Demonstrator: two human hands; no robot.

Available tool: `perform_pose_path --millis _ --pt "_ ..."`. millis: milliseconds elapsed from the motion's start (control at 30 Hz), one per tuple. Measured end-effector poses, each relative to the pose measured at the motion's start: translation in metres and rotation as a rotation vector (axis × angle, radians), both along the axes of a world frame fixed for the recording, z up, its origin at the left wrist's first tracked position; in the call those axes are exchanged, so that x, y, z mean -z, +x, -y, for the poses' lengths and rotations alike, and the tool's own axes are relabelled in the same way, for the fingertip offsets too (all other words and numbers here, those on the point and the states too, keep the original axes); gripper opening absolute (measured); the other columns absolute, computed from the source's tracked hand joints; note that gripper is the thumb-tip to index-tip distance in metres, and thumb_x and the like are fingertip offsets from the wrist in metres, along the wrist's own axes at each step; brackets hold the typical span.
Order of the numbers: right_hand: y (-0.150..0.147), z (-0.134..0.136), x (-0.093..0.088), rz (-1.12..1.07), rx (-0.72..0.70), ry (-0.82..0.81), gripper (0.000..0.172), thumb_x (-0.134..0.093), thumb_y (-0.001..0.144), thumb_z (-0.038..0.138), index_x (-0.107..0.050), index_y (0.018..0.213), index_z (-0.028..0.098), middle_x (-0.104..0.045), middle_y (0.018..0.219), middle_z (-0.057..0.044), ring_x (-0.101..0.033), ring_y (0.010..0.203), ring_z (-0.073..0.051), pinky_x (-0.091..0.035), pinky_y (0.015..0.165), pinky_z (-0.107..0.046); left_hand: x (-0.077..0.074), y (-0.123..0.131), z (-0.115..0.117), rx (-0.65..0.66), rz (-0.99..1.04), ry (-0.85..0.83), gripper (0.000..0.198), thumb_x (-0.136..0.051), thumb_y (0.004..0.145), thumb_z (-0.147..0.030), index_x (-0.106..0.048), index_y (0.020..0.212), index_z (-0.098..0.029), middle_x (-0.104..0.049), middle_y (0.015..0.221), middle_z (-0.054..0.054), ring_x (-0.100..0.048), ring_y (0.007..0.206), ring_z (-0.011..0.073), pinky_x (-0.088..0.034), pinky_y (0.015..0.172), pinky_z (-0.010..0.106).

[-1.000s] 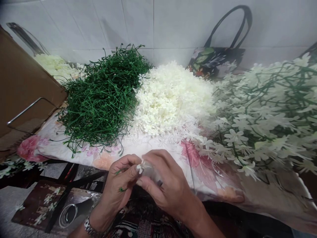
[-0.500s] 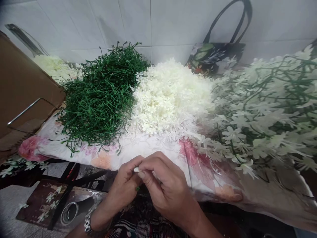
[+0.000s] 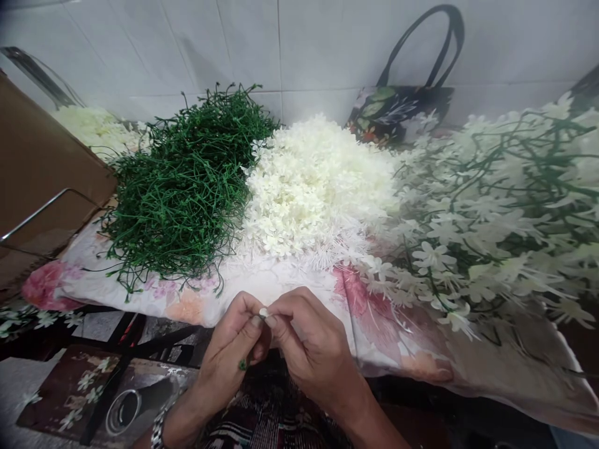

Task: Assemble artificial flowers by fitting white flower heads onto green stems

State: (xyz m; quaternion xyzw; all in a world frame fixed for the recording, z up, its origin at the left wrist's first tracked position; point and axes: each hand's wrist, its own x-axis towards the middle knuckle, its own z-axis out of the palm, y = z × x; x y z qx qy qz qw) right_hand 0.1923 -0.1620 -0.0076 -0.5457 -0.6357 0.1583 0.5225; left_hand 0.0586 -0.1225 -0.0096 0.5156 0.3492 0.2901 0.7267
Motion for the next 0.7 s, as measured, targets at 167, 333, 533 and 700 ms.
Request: perform_pose_path --millis 167,333,533,700 --pt "-0.0013 0.0027 -0.0025 0.02 -0.009 -0.015 0.008 -0.051 0.087 0.012 -0.053 0.085 0.02 -0.056 0.076 0.0 -0.056 0.071 -0.01 -0.045 0.06 -0.02 0.0013 0.0028 -0.0013 -0.079 0.051 -0.038 0.03 -0.056 0.082 -0.045 -0.047 0.073 -0.017 -0.036 0.051 -0.009 -0.029 0.044 0.0053 -0.023 0.041 0.016" --pt "-0.0024 0.004 -0.004 0.04 -0.003 0.024 0.01 -0.05 0.087 0.009 -0.052 0.084 0.018 -0.054 0.073 0.0 -0.053 0.067 -0.008 -0.044 0.059 -0.019 0.003 0.0041 0.0004 -0.177 0.091 -0.044 0.027 -0.064 0.077 -0.04 -0.054 0.07 -0.016 -0.037 0.049 -0.009 -0.027 0.042 0.004 -0.023 0.04 0.016" --pt "-0.0066 0.0047 -0.0023 0.042 0.01 0.067 0.011 -0.049 0.086 0.006 -0.051 0.084 0.017 -0.053 0.073 0.0 -0.052 0.065 -0.007 -0.044 0.059 -0.018 0.0047 0.0053 0.0039 -0.235 0.087 -0.031 0.022 -0.063 0.078 -0.033 -0.056 0.068 -0.015 -0.038 0.049 -0.008 -0.026 0.042 0.0039 -0.023 0.04 0.016" --pt "-0.0081 0.0057 -0.0014 0.036 0.009 0.053 0.012 -0.049 0.085 0.005 -0.051 0.083 0.017 -0.053 0.071 0.001 -0.052 0.064 -0.007 -0.043 0.057 -0.017 -0.0003 0.0072 0.0037 -0.229 0.041 0.047 0.018 -0.059 0.078 -0.025 -0.056 0.064 -0.015 -0.041 0.048 -0.007 -0.029 0.043 0.0049 -0.026 0.041 0.017"
